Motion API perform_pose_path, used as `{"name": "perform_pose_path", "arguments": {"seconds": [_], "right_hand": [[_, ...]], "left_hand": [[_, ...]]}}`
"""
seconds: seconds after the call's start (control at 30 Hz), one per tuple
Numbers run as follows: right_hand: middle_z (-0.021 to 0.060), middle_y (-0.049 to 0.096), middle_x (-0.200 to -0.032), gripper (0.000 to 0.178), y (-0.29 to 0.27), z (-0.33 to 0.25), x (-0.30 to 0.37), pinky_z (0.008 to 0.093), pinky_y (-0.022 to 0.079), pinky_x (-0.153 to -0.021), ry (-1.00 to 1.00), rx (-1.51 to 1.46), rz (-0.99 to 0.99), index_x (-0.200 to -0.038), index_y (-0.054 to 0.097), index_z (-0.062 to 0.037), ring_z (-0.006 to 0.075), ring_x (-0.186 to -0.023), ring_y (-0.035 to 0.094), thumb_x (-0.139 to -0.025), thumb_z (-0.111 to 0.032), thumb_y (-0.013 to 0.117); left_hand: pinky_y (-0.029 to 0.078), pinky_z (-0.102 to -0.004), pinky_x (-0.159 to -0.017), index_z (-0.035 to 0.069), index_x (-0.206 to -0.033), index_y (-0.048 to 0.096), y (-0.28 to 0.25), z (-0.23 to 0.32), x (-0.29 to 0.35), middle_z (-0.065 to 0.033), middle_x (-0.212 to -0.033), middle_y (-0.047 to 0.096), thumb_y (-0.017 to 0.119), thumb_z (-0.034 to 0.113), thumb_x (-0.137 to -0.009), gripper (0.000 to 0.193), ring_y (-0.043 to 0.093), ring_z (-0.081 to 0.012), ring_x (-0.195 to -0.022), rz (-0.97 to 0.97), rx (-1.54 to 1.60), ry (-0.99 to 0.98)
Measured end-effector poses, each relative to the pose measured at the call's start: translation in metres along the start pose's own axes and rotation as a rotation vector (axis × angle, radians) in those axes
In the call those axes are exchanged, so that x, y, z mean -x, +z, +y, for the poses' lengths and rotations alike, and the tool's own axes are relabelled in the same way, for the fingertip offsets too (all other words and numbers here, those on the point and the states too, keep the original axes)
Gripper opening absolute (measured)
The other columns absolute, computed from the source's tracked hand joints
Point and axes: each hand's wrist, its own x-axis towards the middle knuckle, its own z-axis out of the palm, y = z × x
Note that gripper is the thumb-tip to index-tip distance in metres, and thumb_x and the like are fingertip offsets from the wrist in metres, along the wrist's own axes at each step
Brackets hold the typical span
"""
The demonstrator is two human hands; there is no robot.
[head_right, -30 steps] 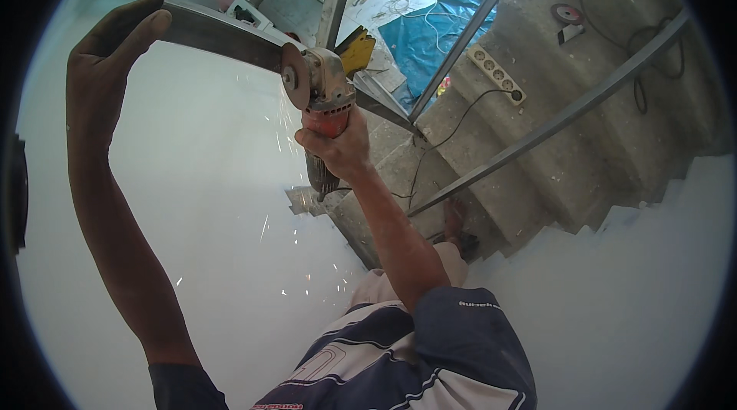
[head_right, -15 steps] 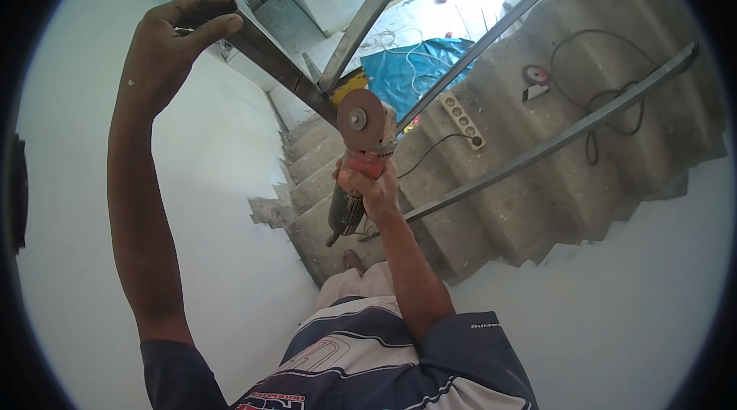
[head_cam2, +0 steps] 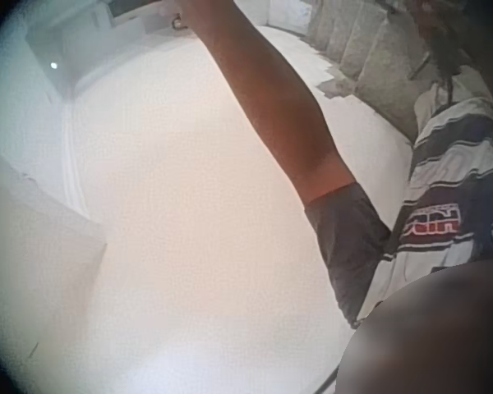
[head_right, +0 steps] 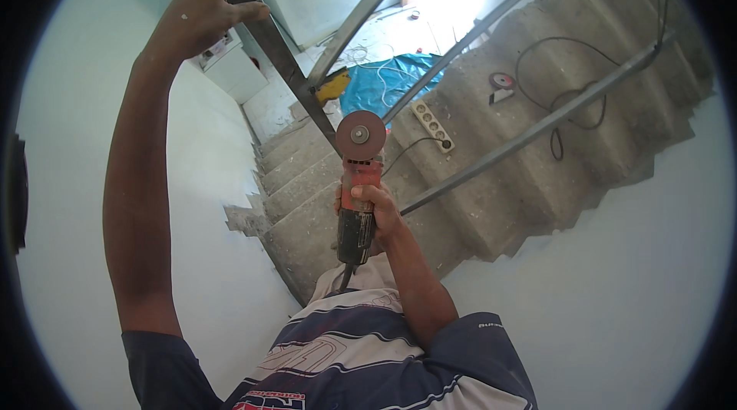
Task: The person smooths or cuts metal railings on a concrete staircase using an angle grinder fitted with a sanding disc.
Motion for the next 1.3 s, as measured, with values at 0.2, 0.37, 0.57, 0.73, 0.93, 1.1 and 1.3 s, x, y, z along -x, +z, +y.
{"name": "perform_pose_path", "arguments": {"seconds": [0.2,0.37,0.57,0.73,0.93,1.1,1.3], "right_hand": [[0.0150,0.068,-0.101,0.050,-0.002,0.019,0.026,0.0404,0.062,-0.077,0.023,-0.133,-0.008,-0.124,0.056,0.0016,0.0271,-0.085,0.073,-0.084,-0.027,0.069],[0.0153,0.069,-0.101,0.049,-0.003,0.021,0.025,0.0406,0.062,-0.078,0.081,-0.177,-0.075,-0.123,0.057,0.0028,0.0278,-0.086,0.073,-0.085,-0.027,0.069],[0.0147,0.070,-0.097,0.038,0.003,-0.006,0.017,0.0376,0.062,-0.071,0.118,-0.220,-0.084,-0.113,0.060,0.0001,0.0257,-0.081,0.073,-0.085,-0.023,0.071],[0.0138,0.070,-0.090,0.034,0.009,-0.063,-0.003,0.0365,0.059,-0.070,0.302,-0.048,-0.074,-0.106,0.062,0.0015,0.0245,-0.078,0.071,-0.083,-0.022,0.071],[0.0103,0.067,-0.082,0.022,0.034,-0.156,-0.037,0.0331,0.056,-0.067,0.477,0.125,-0.092,-0.092,0.065,0.0009,0.0209,-0.073,0.069,-0.079,-0.016,0.070],[0.0127,0.069,-0.087,0.029,0.035,-0.181,-0.061,0.0343,0.056,-0.068,0.616,0.158,-0.174,-0.098,0.065,0.0015,0.0213,-0.075,0.070,-0.078,-0.019,0.069],[0.0125,0.069,-0.084,0.026,0.032,-0.201,-0.076,0.0332,0.056,-0.065,0.716,0.092,-0.237,-0.094,0.065,0.0016,0.0202,-0.072,0.070,-0.078,-0.019,0.069]], "left_hand": [[0.056,-0.0381,-0.087,-0.006,-0.112,0.074,-0.011,0.005,-0.005,-0.0217,-0.097,0.075,0.082,0.040,-0.082,0.056,0.074,-0.0292,-0.085,-0.112,0.077,0.009],[0.056,-0.0368,-0.084,-0.005,-0.110,0.074,-0.016,0.011,-0.003,-0.0193,-0.094,0.076,0.081,0.038,-0.083,0.052,0.073,-0.0272,-0.081,-0.149,0.107,-0.015],[0.055,-0.0374,-0.086,-0.004,-0.110,0.075,-0.024,0.022,0.000,-0.0189,-0.098,0.076,0.079,0.036,-0.085,0.048,0.074,-0.0265,-0.089,-0.201,0.187,0.009],[0.054,-0.0358,-0.094,-0.003,-0.119,0.072,-0.034,0.031,-0.005,-0.0170,-0.104,0.077,0.080,0.029,-0.087,0.046,0.073,-0.0248,-0.100,-0.306,0.161,-0.222],[0.054,-0.0379,-0.095,0.000,-0.125,0.070,-0.036,0.068,-0.020,-0.0158,-0.106,0.077,0.081,0.018,-0.086,0.044,0.074,-0.0262,-0.101,-0.362,0.060,-0.386],[0.055,-0.0395,-0.094,0.002,-0.124,0.069,-0.038,0.077,-0.025,-0.0154,-0.104,0.077,0.083,0.017,-0.084,0.045,0.073,-0.0280,-0.099,-0.414,-0.050,-0.443],[0.056,-0.0387,-0.091,0.003,-0.120,0.070,-0.047,0.088,-0.024,-0.0136,-0.103,0.076,0.084,0.015,-0.082,0.042,0.073,-0.0262,-0.094,-0.476,-0.068,-0.520]]}}
